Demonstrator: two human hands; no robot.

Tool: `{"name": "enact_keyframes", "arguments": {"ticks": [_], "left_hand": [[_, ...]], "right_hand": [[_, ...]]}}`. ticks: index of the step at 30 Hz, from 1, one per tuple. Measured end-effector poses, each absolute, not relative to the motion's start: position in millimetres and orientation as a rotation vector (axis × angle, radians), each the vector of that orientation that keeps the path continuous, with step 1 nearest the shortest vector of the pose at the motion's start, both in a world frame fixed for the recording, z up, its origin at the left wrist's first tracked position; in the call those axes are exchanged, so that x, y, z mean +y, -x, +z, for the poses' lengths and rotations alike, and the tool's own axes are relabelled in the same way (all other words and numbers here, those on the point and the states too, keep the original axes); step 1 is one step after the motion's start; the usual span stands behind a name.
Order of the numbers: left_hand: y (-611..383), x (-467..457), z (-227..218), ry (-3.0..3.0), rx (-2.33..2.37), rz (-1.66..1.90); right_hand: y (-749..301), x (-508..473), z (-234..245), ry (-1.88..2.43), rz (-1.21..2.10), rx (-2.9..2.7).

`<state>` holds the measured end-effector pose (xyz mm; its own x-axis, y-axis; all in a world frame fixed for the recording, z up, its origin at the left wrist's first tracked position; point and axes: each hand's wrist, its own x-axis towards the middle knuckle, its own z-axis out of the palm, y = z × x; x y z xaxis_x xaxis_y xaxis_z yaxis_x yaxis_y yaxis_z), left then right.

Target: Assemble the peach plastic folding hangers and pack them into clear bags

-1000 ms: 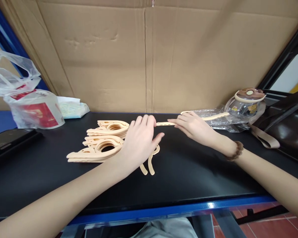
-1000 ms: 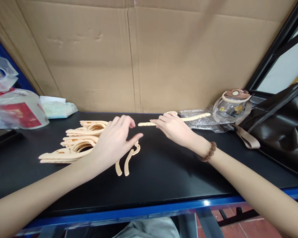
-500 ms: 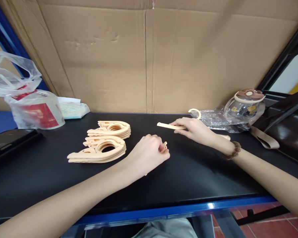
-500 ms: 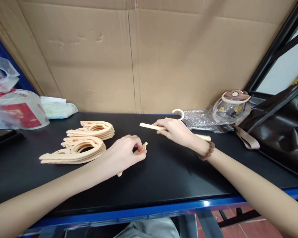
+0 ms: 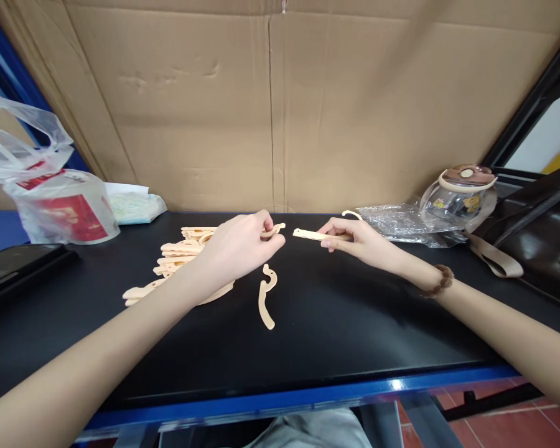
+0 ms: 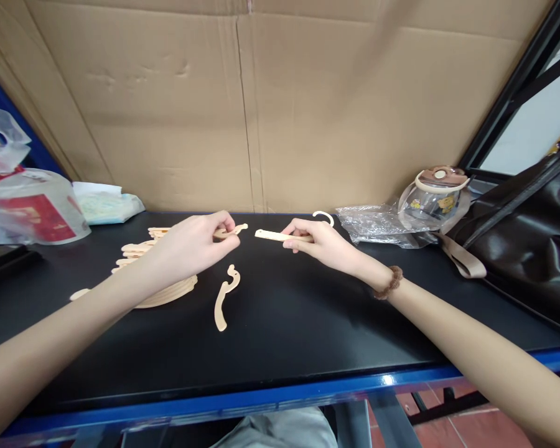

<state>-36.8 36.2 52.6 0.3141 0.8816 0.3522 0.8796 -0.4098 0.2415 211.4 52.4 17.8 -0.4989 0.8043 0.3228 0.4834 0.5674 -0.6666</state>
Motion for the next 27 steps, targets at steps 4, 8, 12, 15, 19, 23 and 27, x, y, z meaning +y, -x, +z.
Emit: {"name": "enact_keyframes", "arguments": {"ticks": [4,8,12,15,19,23,27], "left_hand": [[38.7,38.5,54.2,-2.639,1.626,0.515],[35.3,35.4,50.5,-2.715,1.432,0.425],[32.9,35.4,47.1,-2.788,1.384,0.429],[32.9,37.0,47.4,-2.823,1.398,0.455],[33.7,37.4,48.6,-2.817,1.343,0.462],[34.2,36.5,47.5,-2.799,1.27,0.492],[34.0,37.0,45.8,-2.782,1.243,0.497]], "right_hand": [[-207.2,49.2,17.5,0.985,0.764,-2.133],[-205.5,46.7,18.4,0.958,0.84,-2.125],[-204.2,44.0,20.6,0.955,0.867,-2.117],[-203.5,42.7,21.7,0.961,0.864,-2.118],[-203.7,42.7,22.0,0.967,0.847,-2.117],[-204.1,43.0,22.1,0.967,0.83,-2.133],[-204.2,42.7,22.4,0.949,0.83,-2.145]]}}
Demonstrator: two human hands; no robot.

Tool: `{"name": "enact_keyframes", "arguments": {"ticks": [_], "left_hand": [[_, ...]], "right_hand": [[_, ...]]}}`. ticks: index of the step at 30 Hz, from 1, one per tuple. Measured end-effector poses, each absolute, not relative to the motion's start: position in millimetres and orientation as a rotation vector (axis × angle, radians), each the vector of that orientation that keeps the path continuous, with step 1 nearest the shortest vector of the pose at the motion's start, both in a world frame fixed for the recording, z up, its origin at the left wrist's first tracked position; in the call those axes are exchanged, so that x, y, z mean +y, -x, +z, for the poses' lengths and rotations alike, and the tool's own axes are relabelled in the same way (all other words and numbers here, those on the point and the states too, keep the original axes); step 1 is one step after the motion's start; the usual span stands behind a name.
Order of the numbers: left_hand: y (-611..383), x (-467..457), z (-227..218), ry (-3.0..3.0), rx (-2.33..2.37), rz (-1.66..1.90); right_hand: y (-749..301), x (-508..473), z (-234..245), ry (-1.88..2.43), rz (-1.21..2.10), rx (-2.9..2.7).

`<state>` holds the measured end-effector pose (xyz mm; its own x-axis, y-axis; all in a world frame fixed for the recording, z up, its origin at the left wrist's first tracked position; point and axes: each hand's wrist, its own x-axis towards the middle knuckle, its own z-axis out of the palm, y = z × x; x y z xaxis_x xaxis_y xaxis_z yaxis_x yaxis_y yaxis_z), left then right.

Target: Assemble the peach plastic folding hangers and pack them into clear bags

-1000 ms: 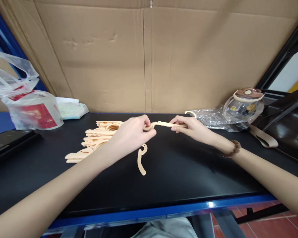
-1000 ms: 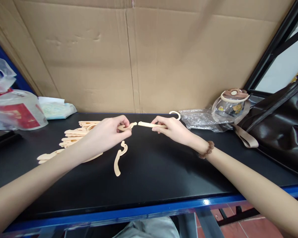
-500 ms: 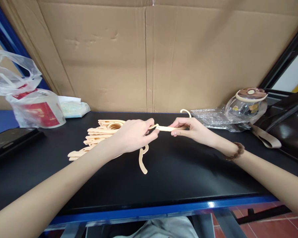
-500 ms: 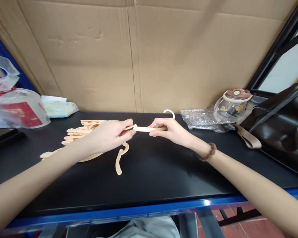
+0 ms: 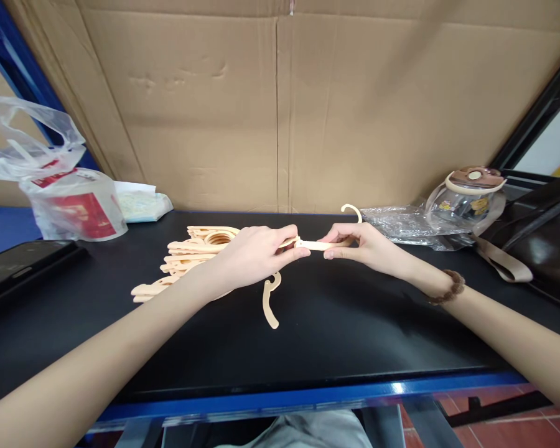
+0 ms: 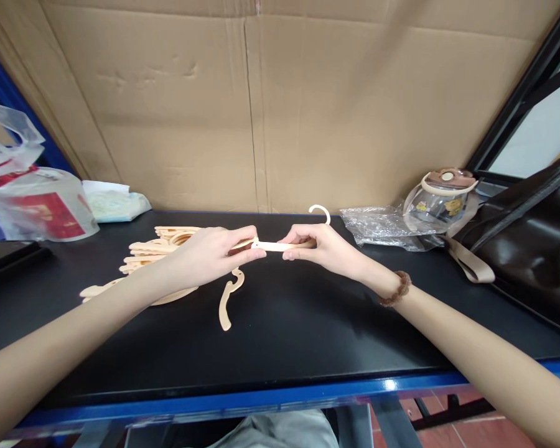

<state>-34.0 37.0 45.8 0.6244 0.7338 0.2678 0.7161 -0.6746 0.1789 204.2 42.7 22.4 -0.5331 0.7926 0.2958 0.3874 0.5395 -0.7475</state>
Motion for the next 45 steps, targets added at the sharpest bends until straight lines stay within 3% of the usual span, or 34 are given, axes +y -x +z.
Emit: {"name": "enact_keyframes", "arguments": {"ticks": [27,35,40,45], "left_hand": [[28.6,32.2,45.2,-3.153,1.4,0.126],[30.2,30.9,43.7,-3.267,1.443,0.204],[30.3,32.3,46.6,-3.167,1.45,0.421],[36.5,43.5,45.1,-3.238,1.382,0.651]], "right_hand": [[-203.5,42.1,19.1,0.948,0.89,-2.119],[-201.9,41.9,19.2,0.963,0.897,-2.147],[-203.4,44.1,18.3,1.069,0.631,-2.244],[-212.0,52.4,21.3,1.107,-0.086,-2.409]]}}
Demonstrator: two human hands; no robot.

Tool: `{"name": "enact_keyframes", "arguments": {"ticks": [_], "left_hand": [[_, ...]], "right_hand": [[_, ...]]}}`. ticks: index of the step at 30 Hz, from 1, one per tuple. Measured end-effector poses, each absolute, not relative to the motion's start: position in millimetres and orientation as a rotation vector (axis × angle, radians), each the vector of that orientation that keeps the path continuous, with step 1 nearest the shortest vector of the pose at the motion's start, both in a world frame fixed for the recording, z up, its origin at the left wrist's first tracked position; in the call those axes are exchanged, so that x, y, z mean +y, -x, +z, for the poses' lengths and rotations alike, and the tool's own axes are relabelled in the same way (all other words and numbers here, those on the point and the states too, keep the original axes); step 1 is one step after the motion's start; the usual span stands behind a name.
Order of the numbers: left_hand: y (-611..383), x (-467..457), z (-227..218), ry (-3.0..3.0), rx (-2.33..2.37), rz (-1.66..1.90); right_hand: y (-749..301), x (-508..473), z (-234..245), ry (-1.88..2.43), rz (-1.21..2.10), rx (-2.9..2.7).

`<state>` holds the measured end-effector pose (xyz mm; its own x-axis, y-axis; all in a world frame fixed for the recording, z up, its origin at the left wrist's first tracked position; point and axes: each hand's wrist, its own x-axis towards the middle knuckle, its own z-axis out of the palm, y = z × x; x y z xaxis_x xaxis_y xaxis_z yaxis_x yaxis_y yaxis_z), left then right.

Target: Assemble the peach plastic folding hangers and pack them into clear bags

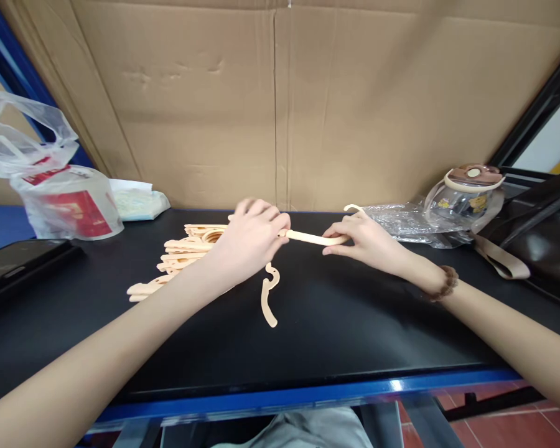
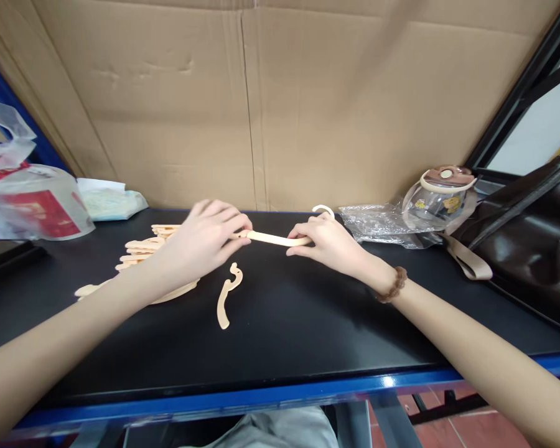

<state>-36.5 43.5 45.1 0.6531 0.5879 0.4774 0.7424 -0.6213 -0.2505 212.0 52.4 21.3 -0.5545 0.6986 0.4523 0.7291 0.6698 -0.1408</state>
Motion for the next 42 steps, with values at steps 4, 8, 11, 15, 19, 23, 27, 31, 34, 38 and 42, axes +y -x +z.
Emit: {"name": "enact_keyframes", "arguments": {"ticks": [4,8,11,15,19,23,27,31,34,38,42], "left_hand": [[45.0,54.1,39.3,2.287,-1.142,-0.717],[47.7,56.2,38.7,2.354,-1.196,-0.898],[43.8,51.0,42.6,2.512,-1.196,-0.96],[35.2,40.2,44.9,2.717,-1.335,-0.797],[31.9,37.5,37.1,2.859,-1.222,-0.675],[33.5,40.9,32.7,2.961,-1.033,-0.532],[36.9,42.0,37.6,2.967,-0.958,-0.481],[41.1,44.3,39.0,2.919,-0.941,-0.513],[41.8,46.1,37.9,2.856,-0.935,-0.554],[40.3,48.2,37.8,2.765,-0.905,-0.597],[39.3,49.0,38.3,2.649,-0.928,-0.812]], "right_hand": [[-223.4,60.7,25.5,1.113,-0.352,-2.383],[-228.5,63.5,26.0,1.097,-0.374,-2.359],[-227.4,63.2,23.7,1.091,-0.282,-2.341],[-223.8,62.1,20.2,1.062,-0.103,-2.34],[-219.0,58.2,19.0,1.097,-0.044,-2.348],[-214.8,53.1,20.7,1.09,-0.025,-2.335],[-213.8,51.1,21.6,1.048,-0.146,-2.326],[-213.8,51.5,18.8,1.139,-0.279,-2.246],[-211.4,50.8,15.5,1.206,-0.084,-2.275],[-204.8,46.0,12.8,1.134,0.13,-2.406],[-198.4,37.5,13.8,1.138,0.183,-2.446]]}}
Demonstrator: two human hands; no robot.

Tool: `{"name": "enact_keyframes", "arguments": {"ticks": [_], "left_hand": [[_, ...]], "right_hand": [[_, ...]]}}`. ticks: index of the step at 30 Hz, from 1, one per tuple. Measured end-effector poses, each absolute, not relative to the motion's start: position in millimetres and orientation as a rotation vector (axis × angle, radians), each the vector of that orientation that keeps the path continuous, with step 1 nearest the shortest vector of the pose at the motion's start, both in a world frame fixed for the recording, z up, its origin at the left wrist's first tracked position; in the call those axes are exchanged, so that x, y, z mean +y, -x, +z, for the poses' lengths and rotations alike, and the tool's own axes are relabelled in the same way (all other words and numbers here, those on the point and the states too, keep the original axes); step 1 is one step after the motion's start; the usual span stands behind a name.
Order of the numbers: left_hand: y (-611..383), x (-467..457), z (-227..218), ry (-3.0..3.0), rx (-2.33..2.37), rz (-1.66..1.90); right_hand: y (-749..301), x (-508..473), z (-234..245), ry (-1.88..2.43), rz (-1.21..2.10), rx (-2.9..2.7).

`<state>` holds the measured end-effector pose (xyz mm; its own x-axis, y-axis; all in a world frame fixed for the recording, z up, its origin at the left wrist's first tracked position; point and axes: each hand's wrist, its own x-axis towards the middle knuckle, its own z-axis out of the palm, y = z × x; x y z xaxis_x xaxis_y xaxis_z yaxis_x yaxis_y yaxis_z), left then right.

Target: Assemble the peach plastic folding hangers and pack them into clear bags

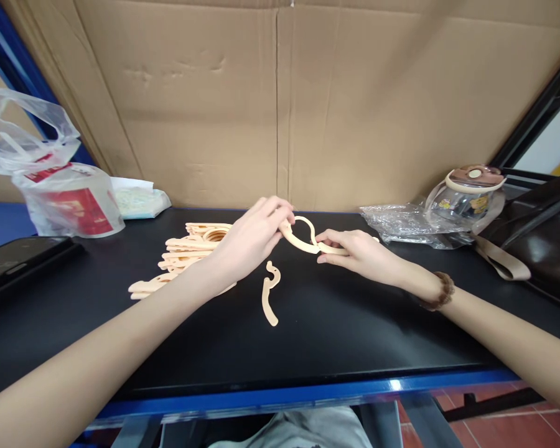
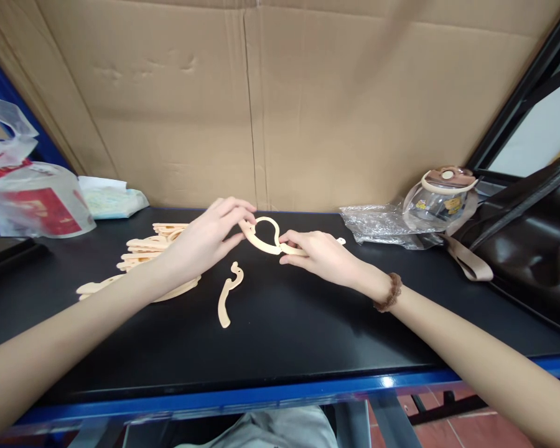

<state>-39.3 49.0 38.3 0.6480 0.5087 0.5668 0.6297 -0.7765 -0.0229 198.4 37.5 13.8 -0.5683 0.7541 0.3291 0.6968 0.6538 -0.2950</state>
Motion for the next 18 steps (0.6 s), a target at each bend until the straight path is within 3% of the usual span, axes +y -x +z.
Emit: {"name": "enact_keyframes", "arguments": {"ticks": [7,13,18], "left_hand": [[36.0,53.4,36.4,2.592,-1.515,-1.453],[27.8,46.1,45.4,2.796,-2.013,-2.257],[28.0,36.1,44.5,3.047,-2.014,-2.216]], "right_hand": [[-189.5,25.2,15.8,1.109,0.34,-2.4],[-186.6,24.2,9.5,1.143,0.147,-2.452],[-184.3,23.4,7.7,1.161,-0.119,-2.473]]}}
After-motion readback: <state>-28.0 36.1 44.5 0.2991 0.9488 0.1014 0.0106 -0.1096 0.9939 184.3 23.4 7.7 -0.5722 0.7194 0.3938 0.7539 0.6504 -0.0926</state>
